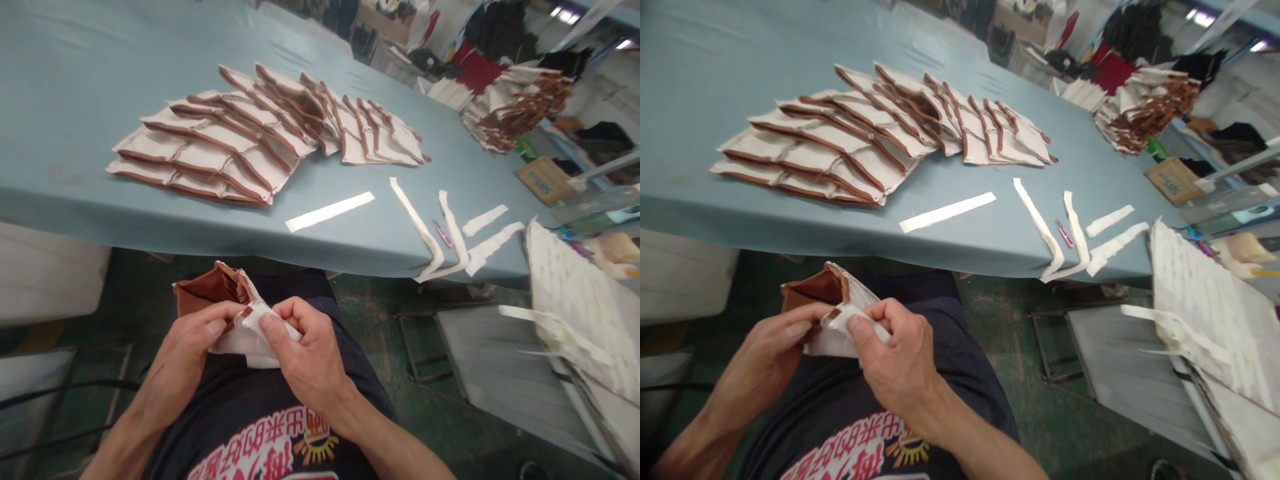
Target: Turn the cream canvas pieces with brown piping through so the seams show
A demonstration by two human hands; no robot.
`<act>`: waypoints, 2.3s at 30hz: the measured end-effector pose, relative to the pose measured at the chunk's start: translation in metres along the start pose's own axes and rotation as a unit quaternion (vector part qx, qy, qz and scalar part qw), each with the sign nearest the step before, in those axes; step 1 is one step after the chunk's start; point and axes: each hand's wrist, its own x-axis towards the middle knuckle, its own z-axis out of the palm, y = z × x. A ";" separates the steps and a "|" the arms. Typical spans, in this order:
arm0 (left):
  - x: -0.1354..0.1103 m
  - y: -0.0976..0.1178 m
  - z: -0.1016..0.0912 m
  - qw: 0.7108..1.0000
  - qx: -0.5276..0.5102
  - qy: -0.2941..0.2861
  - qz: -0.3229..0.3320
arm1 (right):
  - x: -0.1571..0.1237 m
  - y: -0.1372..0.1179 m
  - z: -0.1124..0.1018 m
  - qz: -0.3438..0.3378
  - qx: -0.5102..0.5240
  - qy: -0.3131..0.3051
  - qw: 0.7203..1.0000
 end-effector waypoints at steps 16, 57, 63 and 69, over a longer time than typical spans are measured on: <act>0.000 0.021 0.013 0.998 0.043 0.043 0.025 | 0.003 0.000 0.007 -0.053 -0.066 0.043 0.996; 0.002 0.012 0.020 0.994 0.072 0.074 0.043 | 0.007 0.000 0.007 -0.013 -0.041 0.012 0.999; 0.002 0.008 0.020 0.996 0.068 0.047 0.033 | 0.006 0.001 0.006 -0.012 -0.038 0.013 0.999; 0.003 0.016 0.023 0.994 0.071 0.079 0.036 | 0.006 0.001 0.006 -0.012 -0.042 0.022 0.999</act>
